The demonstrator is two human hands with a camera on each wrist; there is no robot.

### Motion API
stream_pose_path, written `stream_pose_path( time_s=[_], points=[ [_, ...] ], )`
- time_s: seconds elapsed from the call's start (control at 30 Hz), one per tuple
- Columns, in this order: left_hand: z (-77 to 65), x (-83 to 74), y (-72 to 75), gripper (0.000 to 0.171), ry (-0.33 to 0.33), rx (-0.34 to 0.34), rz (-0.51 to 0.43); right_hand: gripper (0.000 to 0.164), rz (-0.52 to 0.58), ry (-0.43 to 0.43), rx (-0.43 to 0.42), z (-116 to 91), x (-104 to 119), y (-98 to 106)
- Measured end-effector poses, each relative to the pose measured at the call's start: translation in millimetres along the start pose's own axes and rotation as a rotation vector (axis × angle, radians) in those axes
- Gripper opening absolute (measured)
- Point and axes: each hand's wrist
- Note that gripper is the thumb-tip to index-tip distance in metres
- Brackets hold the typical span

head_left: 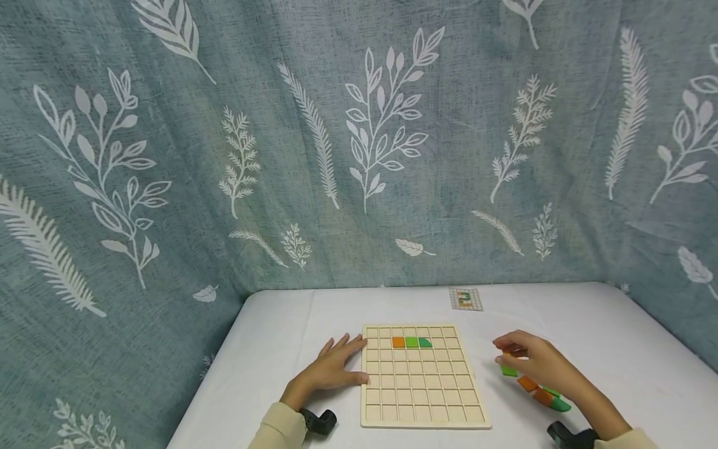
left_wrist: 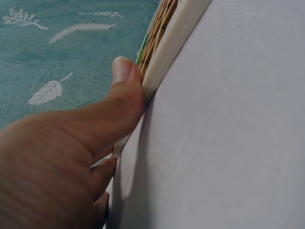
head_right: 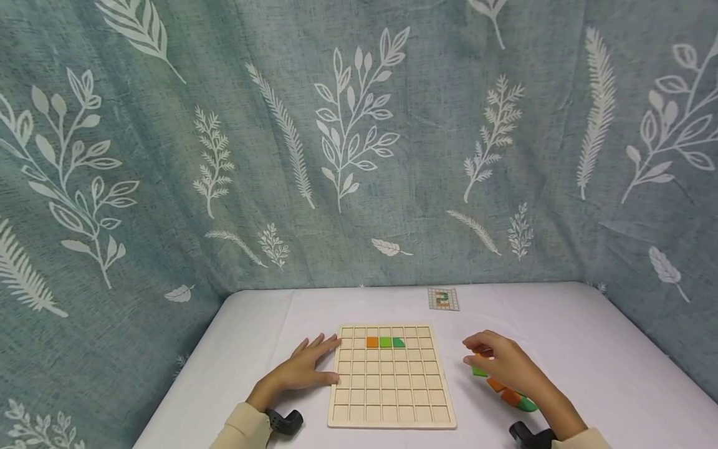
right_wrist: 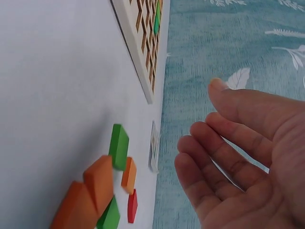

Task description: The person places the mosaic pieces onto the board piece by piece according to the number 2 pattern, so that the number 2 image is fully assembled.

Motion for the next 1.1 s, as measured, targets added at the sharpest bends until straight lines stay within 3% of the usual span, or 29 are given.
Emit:
stream_pose_path(
  time_s=[0.23,0.57,1.1],
  points=[
    [0.7,-1.1,1.1,0.09,0.018,0.003,0.007,0.035,0.025,-0.079,0.015,-4.8,-10.4,-1.6],
    [1.1,-1.0,1.0,0.089,0.013,0.006,0.0,0.031,-0.033,-0.008,0.025,-8.2,-25.6,-5.4],
    [2.4,1.3,0.1,0.089,0.006,0.0,0.008,0.032,-0.194,-0.026,0.068,-4.3,-28.2,-10.1]
  ],
)
Point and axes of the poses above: each hand's wrist, its own z-axis towards the middle knuckle, its own y-axis out of the back of the hand, x = y × z, and after that the axes turned 9 degrees about -z, right-handed
